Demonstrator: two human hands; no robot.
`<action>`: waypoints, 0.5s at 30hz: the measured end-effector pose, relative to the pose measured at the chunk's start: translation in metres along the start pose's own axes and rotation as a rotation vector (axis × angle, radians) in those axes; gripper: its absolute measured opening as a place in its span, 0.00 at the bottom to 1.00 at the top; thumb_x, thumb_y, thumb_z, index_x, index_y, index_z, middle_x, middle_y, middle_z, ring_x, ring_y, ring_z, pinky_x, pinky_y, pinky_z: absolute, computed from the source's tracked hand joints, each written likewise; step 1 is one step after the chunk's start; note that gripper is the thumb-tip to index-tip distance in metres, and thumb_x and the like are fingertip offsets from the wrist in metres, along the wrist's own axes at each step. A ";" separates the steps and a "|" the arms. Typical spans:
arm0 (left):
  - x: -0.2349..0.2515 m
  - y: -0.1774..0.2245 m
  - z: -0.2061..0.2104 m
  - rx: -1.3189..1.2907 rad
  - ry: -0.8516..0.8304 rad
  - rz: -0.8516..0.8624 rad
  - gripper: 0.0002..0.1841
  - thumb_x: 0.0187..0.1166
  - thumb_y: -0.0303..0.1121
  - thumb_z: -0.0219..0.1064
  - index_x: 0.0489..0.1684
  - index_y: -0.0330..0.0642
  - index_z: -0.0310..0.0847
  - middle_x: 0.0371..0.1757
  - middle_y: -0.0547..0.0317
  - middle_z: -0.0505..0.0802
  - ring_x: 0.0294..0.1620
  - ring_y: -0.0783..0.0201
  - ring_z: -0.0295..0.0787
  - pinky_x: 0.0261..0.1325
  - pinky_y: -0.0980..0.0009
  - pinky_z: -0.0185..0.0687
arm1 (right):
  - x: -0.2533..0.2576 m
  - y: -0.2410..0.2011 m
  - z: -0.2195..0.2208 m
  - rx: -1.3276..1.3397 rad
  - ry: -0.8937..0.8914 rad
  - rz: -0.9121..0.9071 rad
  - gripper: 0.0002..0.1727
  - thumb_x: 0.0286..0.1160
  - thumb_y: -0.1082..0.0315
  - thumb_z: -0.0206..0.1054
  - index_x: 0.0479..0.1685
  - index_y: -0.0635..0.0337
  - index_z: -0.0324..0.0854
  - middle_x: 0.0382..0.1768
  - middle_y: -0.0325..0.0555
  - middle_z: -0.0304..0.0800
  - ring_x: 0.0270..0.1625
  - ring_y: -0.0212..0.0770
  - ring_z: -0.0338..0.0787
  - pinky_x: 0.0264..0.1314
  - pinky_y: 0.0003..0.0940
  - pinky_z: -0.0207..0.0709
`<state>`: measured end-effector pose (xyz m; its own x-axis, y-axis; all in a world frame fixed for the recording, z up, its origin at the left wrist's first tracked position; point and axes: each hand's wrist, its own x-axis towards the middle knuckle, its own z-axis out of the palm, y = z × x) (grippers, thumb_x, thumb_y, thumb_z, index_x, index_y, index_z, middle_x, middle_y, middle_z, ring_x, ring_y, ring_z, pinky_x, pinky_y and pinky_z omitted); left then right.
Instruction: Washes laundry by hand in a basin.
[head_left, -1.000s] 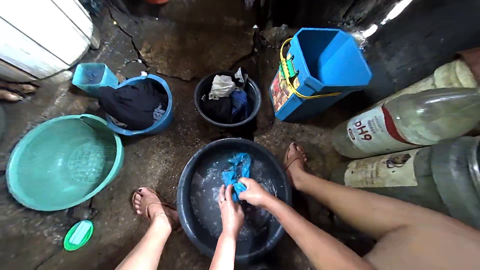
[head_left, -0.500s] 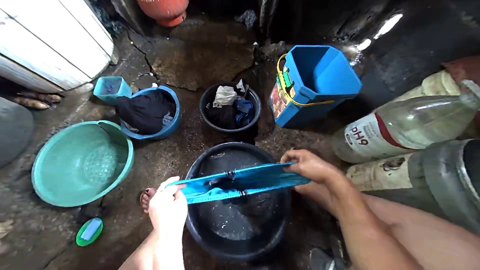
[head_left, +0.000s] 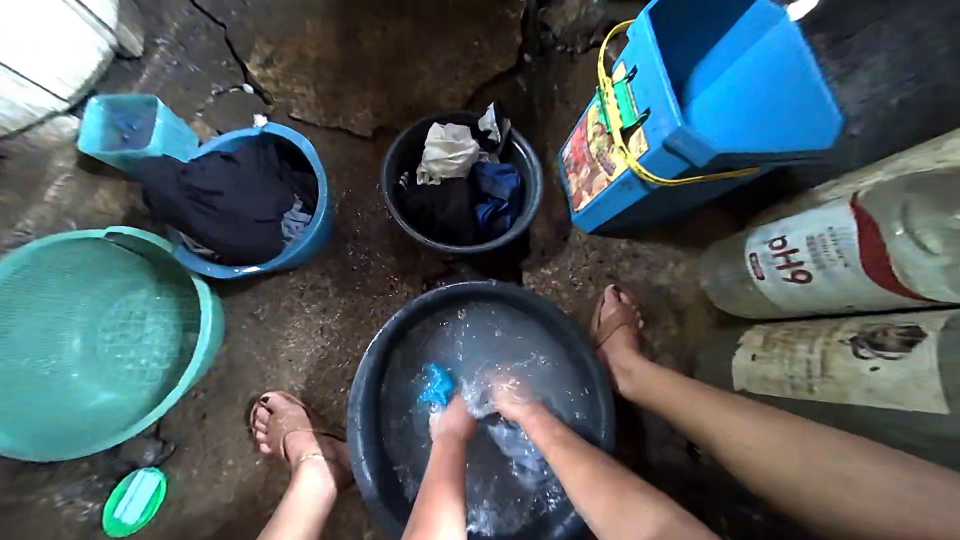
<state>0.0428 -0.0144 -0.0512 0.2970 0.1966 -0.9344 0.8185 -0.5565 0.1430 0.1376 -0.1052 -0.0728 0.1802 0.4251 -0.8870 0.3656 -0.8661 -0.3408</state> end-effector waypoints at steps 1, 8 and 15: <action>-0.003 0.000 -0.012 -0.054 0.010 0.022 0.26 0.84 0.37 0.63 0.81 0.39 0.73 0.77 0.38 0.82 0.78 0.37 0.78 0.75 0.34 0.71 | -0.005 -0.003 -0.013 -0.011 0.020 -0.008 0.32 0.84 0.65 0.62 0.88 0.63 0.64 0.86 0.63 0.67 0.90 0.62 0.62 0.91 0.63 0.53; -0.143 0.027 -0.044 -0.839 0.681 0.424 0.22 0.79 0.27 0.66 0.72 0.29 0.75 0.71 0.35 0.81 0.53 0.53 0.91 0.54 0.60 0.89 | -0.110 -0.035 -0.035 0.373 0.149 -0.291 0.31 0.66 0.65 0.80 0.70 0.67 0.79 0.63 0.63 0.88 0.67 0.56 0.87 0.74 0.57 0.77; -0.207 -0.033 0.005 -0.893 0.593 0.554 0.45 0.62 0.16 0.76 0.85 0.24 0.57 0.86 0.29 0.66 0.82 0.54 0.72 0.78 0.59 0.74 | -0.296 -0.120 -0.072 0.628 0.142 -0.916 0.08 0.67 0.67 0.72 0.23 0.51 0.80 0.19 0.24 0.80 0.24 0.18 0.79 0.28 0.21 0.72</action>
<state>-0.0482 -0.0402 0.1359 0.7035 0.5783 -0.4131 0.4906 0.0254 0.8710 0.1064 -0.1080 0.2527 0.1969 0.9617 -0.1905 -0.1048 -0.1726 -0.9794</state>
